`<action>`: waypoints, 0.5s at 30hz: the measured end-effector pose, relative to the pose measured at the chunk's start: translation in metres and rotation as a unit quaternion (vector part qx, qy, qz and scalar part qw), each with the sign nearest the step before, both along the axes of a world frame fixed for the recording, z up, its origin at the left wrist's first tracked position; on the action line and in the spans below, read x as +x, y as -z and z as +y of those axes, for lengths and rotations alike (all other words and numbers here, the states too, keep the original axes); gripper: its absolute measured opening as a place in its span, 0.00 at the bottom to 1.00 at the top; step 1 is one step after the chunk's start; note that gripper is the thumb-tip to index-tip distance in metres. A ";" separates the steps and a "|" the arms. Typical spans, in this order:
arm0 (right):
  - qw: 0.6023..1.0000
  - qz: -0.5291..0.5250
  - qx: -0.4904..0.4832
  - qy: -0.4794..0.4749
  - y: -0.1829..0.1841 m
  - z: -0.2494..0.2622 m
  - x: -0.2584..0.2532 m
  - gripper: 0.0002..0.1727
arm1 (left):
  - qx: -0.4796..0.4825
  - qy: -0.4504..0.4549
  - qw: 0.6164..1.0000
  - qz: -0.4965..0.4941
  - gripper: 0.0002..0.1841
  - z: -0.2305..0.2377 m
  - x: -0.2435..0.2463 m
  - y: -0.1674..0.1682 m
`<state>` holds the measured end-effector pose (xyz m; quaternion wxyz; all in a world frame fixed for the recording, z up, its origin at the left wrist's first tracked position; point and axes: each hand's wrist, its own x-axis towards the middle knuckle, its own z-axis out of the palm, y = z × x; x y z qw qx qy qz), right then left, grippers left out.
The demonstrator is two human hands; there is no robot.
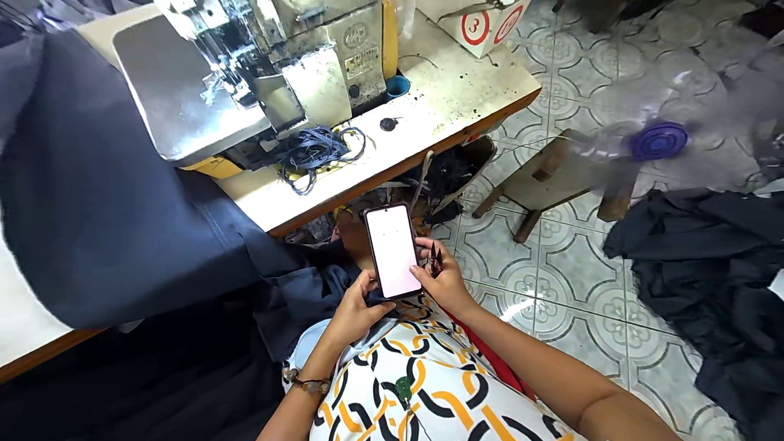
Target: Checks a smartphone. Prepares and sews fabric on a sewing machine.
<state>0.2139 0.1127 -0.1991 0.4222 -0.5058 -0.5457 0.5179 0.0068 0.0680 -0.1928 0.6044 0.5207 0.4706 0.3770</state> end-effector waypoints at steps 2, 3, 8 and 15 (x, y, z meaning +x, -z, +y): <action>1.000 0.020 0.011 0.004 0.001 0.000 -0.004 0.27 | -0.004 -0.017 1.000 -0.003 0.33 -0.001 0.000 -0.001; 1.000 0.028 0.005 0.002 0.001 0.001 -0.006 0.27 | -0.006 -0.025 1.000 -0.010 0.38 -0.001 0.000 -0.001; 0.999 0.040 -0.027 -0.013 0.000 0.005 -0.009 0.28 | -0.011 -0.018 1.000 -0.009 0.57 0.001 0.000 0.001; 1.000 0.018 0.004 -0.022 -0.001 0.005 -0.003 0.30 | 0.004 0.013 1.000 0.025 0.58 0.002 0.001 -0.001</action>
